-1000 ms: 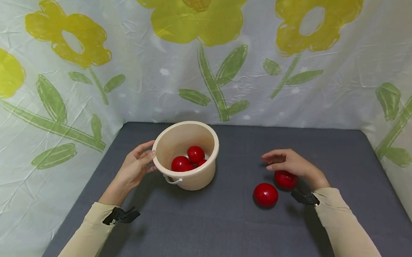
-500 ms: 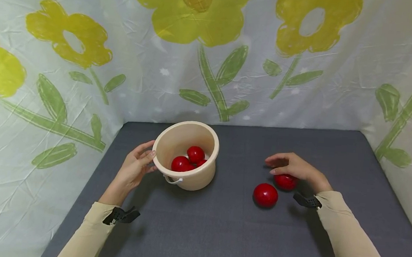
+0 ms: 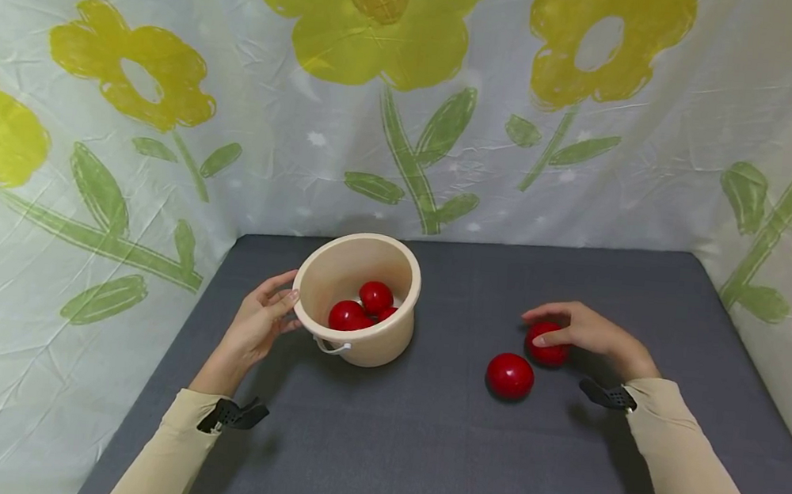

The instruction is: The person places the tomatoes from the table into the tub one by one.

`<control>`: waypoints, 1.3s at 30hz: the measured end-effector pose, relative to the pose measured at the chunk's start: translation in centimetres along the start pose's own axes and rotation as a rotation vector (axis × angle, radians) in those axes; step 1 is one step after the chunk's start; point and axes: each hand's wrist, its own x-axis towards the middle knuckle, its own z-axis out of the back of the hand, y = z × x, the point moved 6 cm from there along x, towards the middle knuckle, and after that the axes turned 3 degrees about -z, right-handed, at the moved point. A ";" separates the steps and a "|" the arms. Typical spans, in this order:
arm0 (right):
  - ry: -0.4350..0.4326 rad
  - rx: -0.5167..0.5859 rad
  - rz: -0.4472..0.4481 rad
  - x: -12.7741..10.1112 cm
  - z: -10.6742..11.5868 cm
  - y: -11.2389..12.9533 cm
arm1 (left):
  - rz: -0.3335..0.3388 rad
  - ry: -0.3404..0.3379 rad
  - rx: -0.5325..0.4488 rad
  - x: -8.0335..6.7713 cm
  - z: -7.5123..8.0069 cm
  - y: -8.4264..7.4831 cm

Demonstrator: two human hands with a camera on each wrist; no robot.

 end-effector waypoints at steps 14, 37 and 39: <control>0.065 0.059 -0.019 -1.8 0.3 -0.4 | -0.003 -0.002 -0.011 0.0 0.2 0.0; -0.017 0.045 0.000 -1.2 1.0 -0.1 | 0.000 0.007 0.000 0.1 0.1 0.1; -0.017 0.053 -0.002 -0.9 1.1 0.2 | 0.000 0.008 0.001 0.1 0.1 0.1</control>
